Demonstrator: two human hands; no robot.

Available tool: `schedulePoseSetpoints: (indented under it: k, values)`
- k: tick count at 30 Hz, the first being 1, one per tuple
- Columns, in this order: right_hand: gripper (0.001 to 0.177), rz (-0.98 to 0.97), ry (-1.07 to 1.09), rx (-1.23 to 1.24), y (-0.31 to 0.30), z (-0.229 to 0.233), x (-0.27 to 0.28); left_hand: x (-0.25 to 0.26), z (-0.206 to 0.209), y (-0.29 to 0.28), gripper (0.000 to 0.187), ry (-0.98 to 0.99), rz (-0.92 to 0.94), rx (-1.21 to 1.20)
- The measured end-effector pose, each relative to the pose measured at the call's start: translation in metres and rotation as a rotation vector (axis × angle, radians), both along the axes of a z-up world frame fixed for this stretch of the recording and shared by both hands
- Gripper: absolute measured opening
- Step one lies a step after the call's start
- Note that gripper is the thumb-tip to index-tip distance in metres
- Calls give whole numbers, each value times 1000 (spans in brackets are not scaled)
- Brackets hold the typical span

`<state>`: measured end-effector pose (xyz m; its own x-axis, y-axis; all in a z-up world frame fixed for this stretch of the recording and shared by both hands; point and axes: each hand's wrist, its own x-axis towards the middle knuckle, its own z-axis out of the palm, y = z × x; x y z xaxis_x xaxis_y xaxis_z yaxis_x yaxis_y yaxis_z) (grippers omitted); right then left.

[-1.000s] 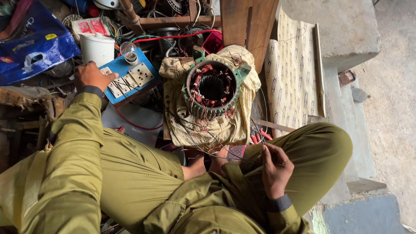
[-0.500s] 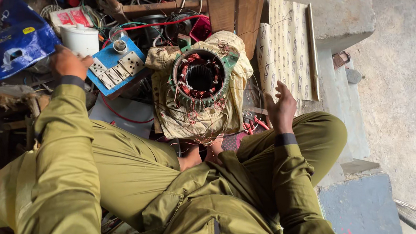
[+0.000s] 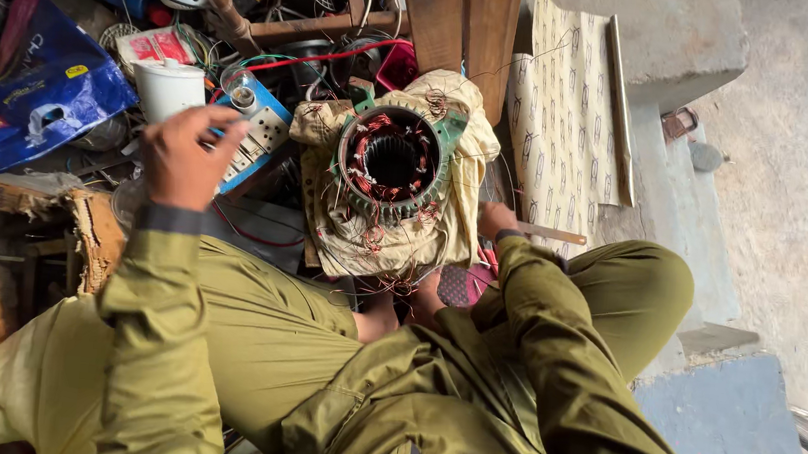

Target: The person sits on the floor and repairs an electrical motor stator by hand. They use pliers to cut and strip wires, then connect and test the windings using a small blue testing device.

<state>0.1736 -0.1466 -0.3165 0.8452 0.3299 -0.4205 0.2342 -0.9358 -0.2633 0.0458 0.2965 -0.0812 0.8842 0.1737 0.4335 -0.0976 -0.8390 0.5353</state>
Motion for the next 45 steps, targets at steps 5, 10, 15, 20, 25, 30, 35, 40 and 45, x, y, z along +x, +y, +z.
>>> schedulePoseSetpoints:
  k: [5, 10, 15, 20, 25, 30, 35, 40, 45]
  values:
    - [19, 123, -137, -89, 0, -26, -12, -50, 45, -117, 17, -541, -476, 114]
    - [35, 146, -186, -9, -6, -36, -8, -33, 42, -225, 30, -392, -822, -78]
    - [15, 63, -241, 55, -7, -35, -16, 50, 22, -224, 21, -89, -537, 187]
    - [10, -232, -383, 279, -24, -25, 15, 43, 18, -220, 20, -77, -451, -217]
    - [50, -591, -405, 464, -57, 3, 62, 30, 25, -215, 30, 102, -287, -1288]
    - [34, -421, -678, 788, -62, 68, 72, 26, 16, -216, 38, 166, -202, -1518]
    - [27, -219, -902, 820, -44, 159, 41, 24, 21, -212, 48, 219, -207, -1601]
    - [29, -135, -827, 908, -34, 238, 0, 23, 28, -207, 54, 225, -258, -1612]
    - [23, -77, -416, 1073, -21, 291, -57, 20, 26, -207, 53, 238, -279, -1576]
